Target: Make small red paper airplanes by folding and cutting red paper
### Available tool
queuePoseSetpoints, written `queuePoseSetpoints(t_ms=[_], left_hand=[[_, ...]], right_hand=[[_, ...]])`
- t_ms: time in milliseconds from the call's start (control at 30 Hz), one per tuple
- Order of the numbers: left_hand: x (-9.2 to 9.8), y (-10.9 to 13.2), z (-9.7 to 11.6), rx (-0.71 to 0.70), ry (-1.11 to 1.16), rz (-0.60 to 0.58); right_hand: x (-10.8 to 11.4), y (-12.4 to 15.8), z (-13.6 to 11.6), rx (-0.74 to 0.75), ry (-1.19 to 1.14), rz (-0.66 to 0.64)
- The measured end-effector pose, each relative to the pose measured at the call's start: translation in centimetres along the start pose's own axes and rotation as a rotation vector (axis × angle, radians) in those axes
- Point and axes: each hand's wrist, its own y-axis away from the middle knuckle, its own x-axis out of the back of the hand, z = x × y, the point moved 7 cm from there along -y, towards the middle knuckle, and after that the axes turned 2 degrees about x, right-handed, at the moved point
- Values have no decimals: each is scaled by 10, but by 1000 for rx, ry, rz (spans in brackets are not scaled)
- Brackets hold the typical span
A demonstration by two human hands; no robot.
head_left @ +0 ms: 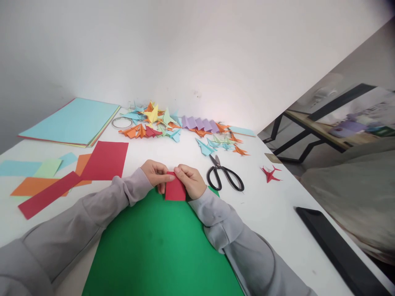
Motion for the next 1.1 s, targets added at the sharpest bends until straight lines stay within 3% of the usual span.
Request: queuePoseSetpoints(t_ms=[167, 400, 633, 833, 1100], left_hand=[[-3, 0, -1, -5, -58, -50], [-7, 0, -1, 2, -66, -61], [-7, 0, -4, -7, -139, -43], [-7, -1, -2, 26, -145, -56], [-8, 0, -1, 47, -180, -58]], right_hand=[[-6, 1, -2, 17, 32, -71], [7, -2, 3, 8, -41, 114], [5, -2, 2, -19, -32, 93], [17, 0, 2, -40, -34, 249], [28, -1, 7, -46, -56, 360]])
